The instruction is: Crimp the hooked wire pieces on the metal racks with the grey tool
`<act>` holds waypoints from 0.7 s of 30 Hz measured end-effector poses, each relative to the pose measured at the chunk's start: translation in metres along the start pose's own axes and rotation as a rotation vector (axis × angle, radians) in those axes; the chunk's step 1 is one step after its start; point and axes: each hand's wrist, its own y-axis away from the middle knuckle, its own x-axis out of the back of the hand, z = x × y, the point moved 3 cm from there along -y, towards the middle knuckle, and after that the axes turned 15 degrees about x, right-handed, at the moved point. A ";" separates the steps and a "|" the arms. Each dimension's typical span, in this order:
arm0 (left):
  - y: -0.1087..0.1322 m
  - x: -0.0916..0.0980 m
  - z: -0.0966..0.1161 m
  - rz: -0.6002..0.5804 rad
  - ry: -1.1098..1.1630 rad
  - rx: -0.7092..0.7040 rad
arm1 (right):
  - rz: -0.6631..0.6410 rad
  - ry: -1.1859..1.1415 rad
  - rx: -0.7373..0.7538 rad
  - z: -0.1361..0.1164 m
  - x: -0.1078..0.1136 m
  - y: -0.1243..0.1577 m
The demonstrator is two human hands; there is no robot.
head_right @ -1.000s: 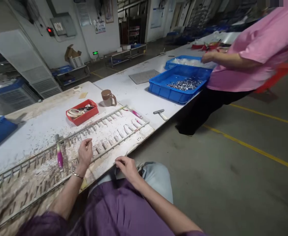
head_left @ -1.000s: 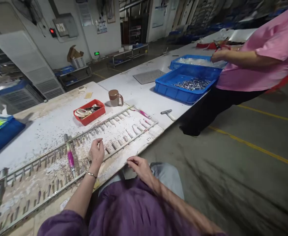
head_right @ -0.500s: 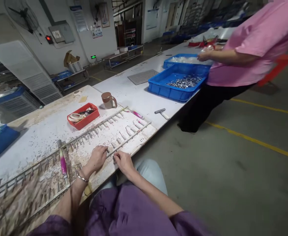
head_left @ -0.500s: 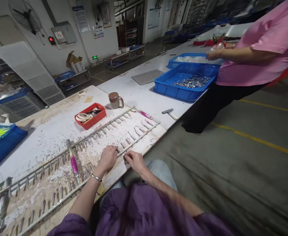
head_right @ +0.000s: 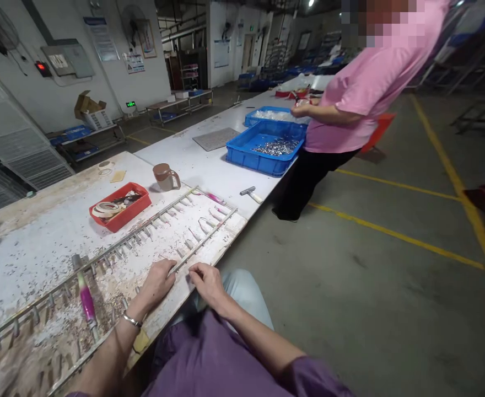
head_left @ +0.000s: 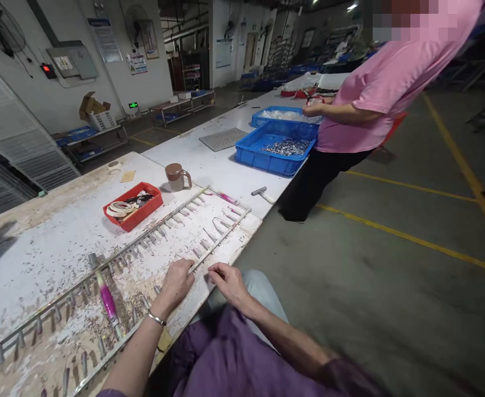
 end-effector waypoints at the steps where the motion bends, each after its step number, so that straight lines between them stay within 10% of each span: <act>1: -0.001 0.001 -0.002 0.010 0.016 -0.013 | 0.012 -0.016 -0.004 -0.001 0.006 0.003; 10: -0.024 0.029 0.036 0.021 0.074 -0.096 | 0.207 -0.291 -0.177 0.000 0.050 0.014; 21: -0.042 -0.046 0.131 -0.056 -0.069 -0.183 | 0.451 -0.383 -0.319 0.046 0.081 0.021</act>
